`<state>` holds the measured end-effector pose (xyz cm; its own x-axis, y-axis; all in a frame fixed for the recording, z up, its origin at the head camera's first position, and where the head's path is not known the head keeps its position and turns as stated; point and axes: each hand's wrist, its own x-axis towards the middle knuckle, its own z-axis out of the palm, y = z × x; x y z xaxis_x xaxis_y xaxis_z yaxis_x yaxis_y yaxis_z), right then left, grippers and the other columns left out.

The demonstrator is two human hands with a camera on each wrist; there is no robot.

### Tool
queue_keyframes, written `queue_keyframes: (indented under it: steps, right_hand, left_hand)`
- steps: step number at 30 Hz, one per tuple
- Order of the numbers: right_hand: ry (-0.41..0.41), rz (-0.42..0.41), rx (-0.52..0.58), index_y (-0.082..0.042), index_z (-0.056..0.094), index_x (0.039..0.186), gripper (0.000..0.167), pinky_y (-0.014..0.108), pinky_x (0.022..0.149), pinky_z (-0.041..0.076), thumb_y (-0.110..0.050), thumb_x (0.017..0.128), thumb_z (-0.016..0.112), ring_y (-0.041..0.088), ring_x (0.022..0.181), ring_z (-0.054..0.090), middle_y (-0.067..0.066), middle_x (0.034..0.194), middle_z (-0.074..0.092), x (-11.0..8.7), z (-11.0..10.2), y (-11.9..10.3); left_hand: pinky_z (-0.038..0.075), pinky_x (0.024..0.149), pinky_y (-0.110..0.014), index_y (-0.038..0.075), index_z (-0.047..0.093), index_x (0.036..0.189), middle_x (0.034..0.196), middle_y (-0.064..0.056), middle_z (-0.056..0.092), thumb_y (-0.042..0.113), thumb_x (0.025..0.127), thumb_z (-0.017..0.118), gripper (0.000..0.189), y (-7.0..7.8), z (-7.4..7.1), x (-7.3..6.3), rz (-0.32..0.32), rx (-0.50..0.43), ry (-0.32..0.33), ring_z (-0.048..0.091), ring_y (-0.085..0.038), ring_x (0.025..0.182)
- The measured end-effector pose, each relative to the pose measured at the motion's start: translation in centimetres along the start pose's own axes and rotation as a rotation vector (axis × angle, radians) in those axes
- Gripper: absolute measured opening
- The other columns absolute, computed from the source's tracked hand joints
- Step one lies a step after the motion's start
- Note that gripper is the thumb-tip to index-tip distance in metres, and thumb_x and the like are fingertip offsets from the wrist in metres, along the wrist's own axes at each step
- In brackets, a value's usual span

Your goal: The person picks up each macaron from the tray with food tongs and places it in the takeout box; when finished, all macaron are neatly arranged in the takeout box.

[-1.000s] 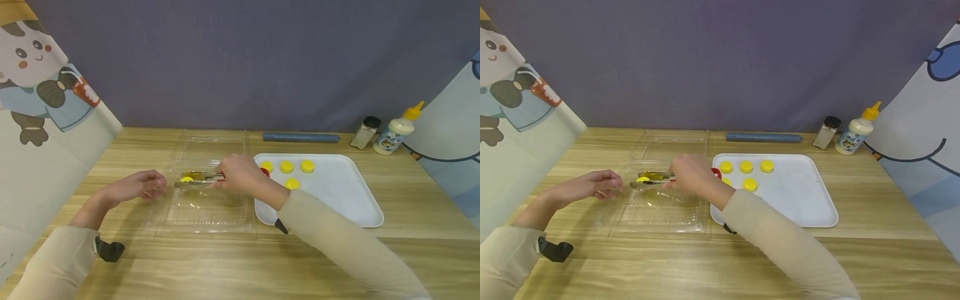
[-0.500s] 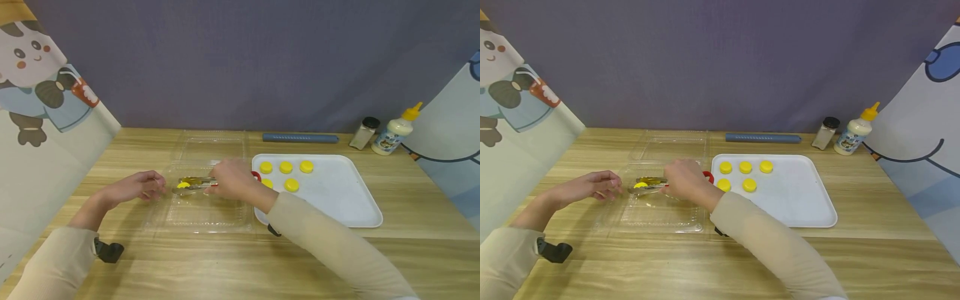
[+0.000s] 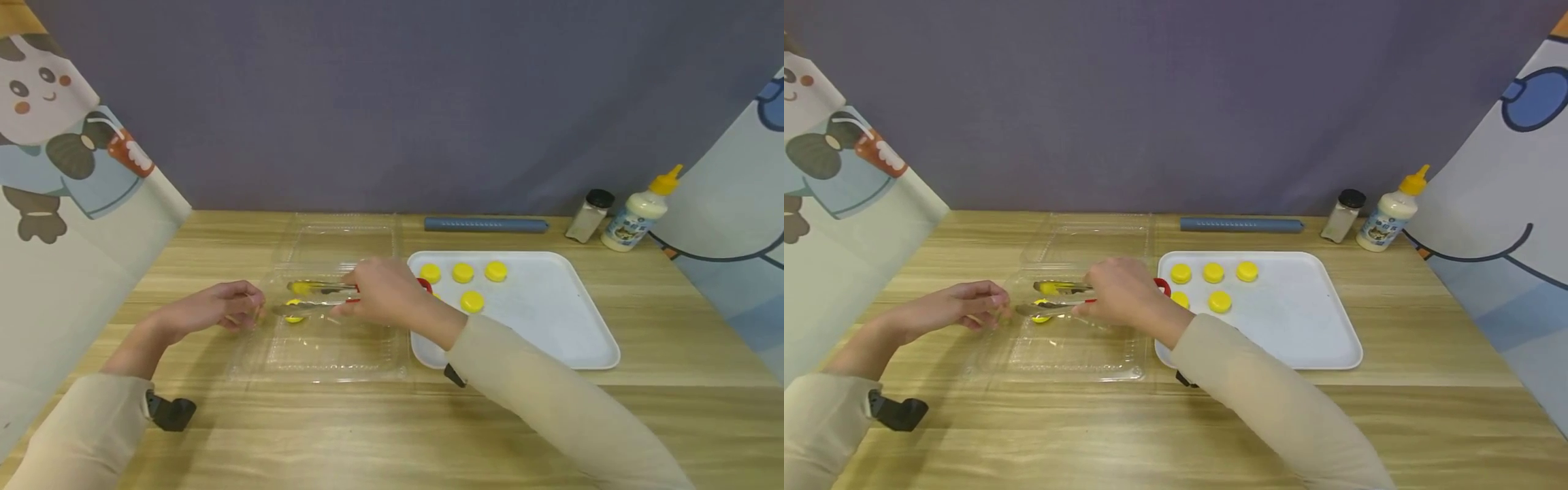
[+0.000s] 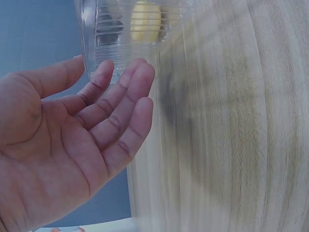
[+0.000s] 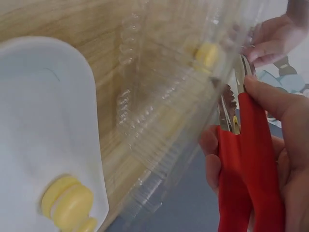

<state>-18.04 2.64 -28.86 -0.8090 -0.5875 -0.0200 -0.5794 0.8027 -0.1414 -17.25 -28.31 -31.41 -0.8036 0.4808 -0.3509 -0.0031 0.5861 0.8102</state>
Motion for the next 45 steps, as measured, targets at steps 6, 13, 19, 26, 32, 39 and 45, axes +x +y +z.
queue_keyframes:
  steps: [6,13,19,26,32,39,45]
  right_hand:
    - [0.022,0.033,0.077,-0.024,0.070,0.131,0.056,0.026,0.053,0.038,-0.058,0.087,0.075,0.010,0.065,0.055,-0.009,0.062,0.058,-1.3,-1.2,1.0]
    - [0.086,0.037,0.138,-0.021,0.071,0.130,0.056,0.028,0.058,0.042,-0.057,0.087,0.075,0.009,0.065,0.057,-0.010,0.067,0.064,-3.1,-2.8,2.7]
    - [0.162,0.003,0.139,-0.017,0.073,0.127,0.057,0.029,0.052,0.028,-0.056,0.086,0.076,0.011,0.052,0.039,-0.007,0.050,0.045,-5.0,-3.4,4.7]
    - [0.207,0.011,0.153,-0.013,0.074,0.125,0.055,0.030,0.052,0.024,-0.050,0.085,0.079,0.009,0.048,0.029,-0.009,0.047,0.033,-7.8,-4.0,7.2]
    - [0.183,0.105,0.157,-0.013,0.072,0.129,0.057,0.032,0.051,0.032,-0.051,0.087,0.078,0.013,0.049,0.040,-0.005,0.049,0.042,-10.2,-4.9,9.1]
    - [0.209,0.146,0.127,-0.010,0.072,0.127,0.062,0.032,0.050,0.033,-0.058,0.088,0.073,0.013,0.052,0.040,-0.006,0.051,0.044,-12.9,-5.2,11.0]
    - [0.217,0.190,0.123,-0.010,0.073,0.127,0.059,0.030,0.050,0.030,-0.054,0.088,0.075,0.012,0.049,0.033,-0.007,0.048,0.035,-14.8,-4.6,12.5]
  left_hand:
    - [0.051,0.087,-0.041,-0.006,0.047,0.126,0.122,-0.016,0.059,0.021,0.111,0.040,0.031,0.1,-0.1,0.0,-0.007,0.009,-0.011,0.063,-0.027,0.109]
    - [0.052,0.090,-0.041,-0.007,0.046,0.128,0.124,-0.017,0.060,0.022,0.111,0.040,0.034,0.2,-0.1,0.1,-0.018,0.018,-0.010,0.063,-0.027,0.109]
    - [0.052,0.091,-0.043,-0.007,0.047,0.128,0.121,-0.017,0.060,0.022,0.111,0.042,0.035,0.3,0.0,0.0,-0.017,0.023,-0.007,0.062,-0.027,0.105]
    - [0.051,0.092,-0.044,-0.007,0.047,0.128,0.123,-0.018,0.059,0.023,0.111,0.042,0.034,0.3,0.0,0.0,-0.018,0.020,-0.010,0.062,-0.026,0.105]
    - [0.051,0.092,-0.044,-0.007,0.047,0.127,0.125,-0.018,0.058,0.023,0.111,0.041,0.034,0.3,0.0,-0.1,-0.015,0.017,-0.013,0.062,-0.026,0.106]
    - [0.051,0.091,-0.042,-0.006,0.047,0.127,0.126,-0.018,0.058,0.023,0.111,0.042,0.034,0.3,0.0,0.0,-0.025,0.014,-0.010,0.062,-0.027,0.107]
    - [0.051,0.091,-0.042,-0.006,0.048,0.127,0.126,-0.018,0.059,0.023,0.111,0.042,0.034,0.4,0.0,0.0,-0.023,0.015,-0.007,0.062,-0.027,0.107]
